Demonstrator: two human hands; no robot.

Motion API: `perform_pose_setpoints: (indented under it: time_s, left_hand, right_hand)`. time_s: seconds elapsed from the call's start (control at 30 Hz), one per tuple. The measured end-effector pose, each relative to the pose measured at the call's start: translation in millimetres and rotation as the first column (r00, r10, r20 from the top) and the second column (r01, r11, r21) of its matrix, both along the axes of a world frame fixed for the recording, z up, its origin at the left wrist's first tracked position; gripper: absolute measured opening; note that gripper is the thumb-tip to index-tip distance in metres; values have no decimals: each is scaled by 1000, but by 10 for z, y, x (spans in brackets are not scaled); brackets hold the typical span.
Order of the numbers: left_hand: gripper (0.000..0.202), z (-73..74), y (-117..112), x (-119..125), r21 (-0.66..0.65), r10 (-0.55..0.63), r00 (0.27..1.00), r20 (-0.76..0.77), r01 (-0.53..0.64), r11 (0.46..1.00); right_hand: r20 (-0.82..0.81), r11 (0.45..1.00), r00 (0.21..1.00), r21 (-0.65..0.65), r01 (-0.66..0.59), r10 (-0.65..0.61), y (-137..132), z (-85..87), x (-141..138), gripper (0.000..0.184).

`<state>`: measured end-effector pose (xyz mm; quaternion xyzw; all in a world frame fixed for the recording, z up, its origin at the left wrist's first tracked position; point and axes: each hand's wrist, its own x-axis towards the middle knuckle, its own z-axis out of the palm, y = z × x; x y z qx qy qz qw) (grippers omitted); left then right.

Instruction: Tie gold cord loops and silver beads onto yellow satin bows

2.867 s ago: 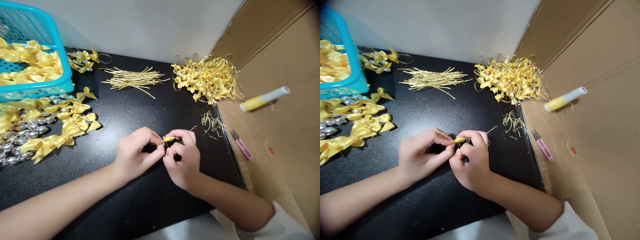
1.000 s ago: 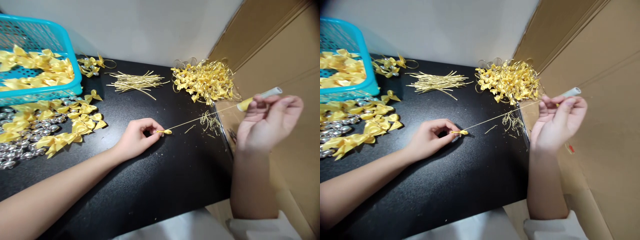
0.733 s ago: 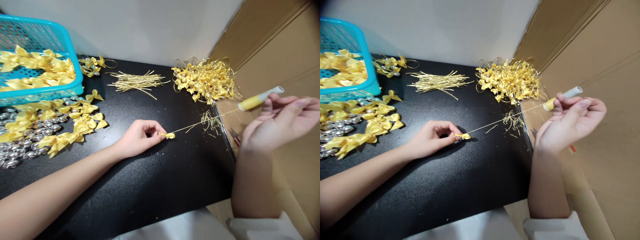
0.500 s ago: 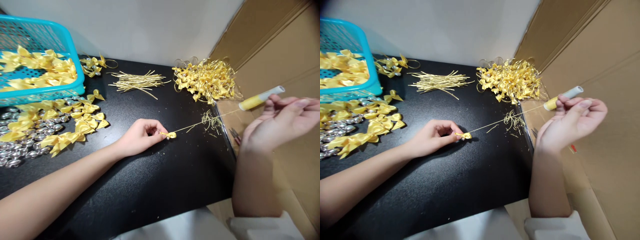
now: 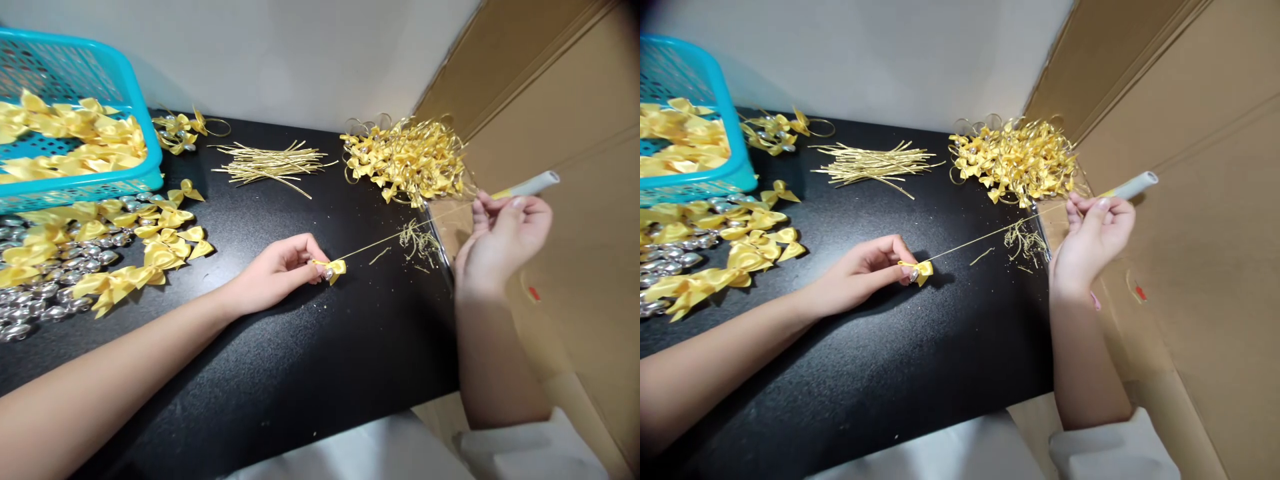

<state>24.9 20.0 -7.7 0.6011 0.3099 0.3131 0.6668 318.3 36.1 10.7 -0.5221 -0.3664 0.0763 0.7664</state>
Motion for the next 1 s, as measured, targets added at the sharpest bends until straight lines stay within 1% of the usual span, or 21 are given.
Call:
perform_pose_setpoints:
  time_s: [0.07,0.13,0.23,0.33,0.37,0.47,0.53,0.63,0.87,1.0]
  left_hand:
    - [7,-4,-2,-3,11,-4,1000,23,4,1000]
    - [6,-14,-2,-10,40,-20,999,37,19,999]
    - [8,-22,1,-27,85,-75,997,-4,76,994]
    - [7,-14,-2,-41,67,-106,994,-33,108,992]
    - [6,-10,-5,-43,56,-108,994,-35,110,992]
    - [14,4,-19,-42,38,-104,993,-62,106,994]
    - [15,8,-26,-38,48,-89,992,-95,94,994]
    - [16,5,-30,-35,69,-83,988,-127,93,993]
    - [15,-20,-26,-36,17,-105,992,-68,106,994]
    - [15,-24,-24,-29,31,-83,994,-72,85,996]
  right_hand:
    - [13,999,1000,-36,-2,3,8,-25,-17,13]
    - [18,999,1000,-37,-20,21,18,-45,-29,13]
    - [14,999,1000,-33,-28,28,32,-64,-39,12]
    - [11,998,1000,-62,-14,15,41,-74,-51,11]
    - [9,998,1000,-59,-13,14,42,-77,-56,11]
    - [-4,999,1000,-31,-30,30,47,-85,-68,12]
    - [-2,999,999,-33,-37,37,50,-90,-72,13]
    - [6,998,1000,-55,-14,14,59,-96,-69,16]
    - [-10,998,1000,-55,-7,7,67,-119,-58,15]
    - [-26,999,999,-42,-26,25,56,-108,-80,14]
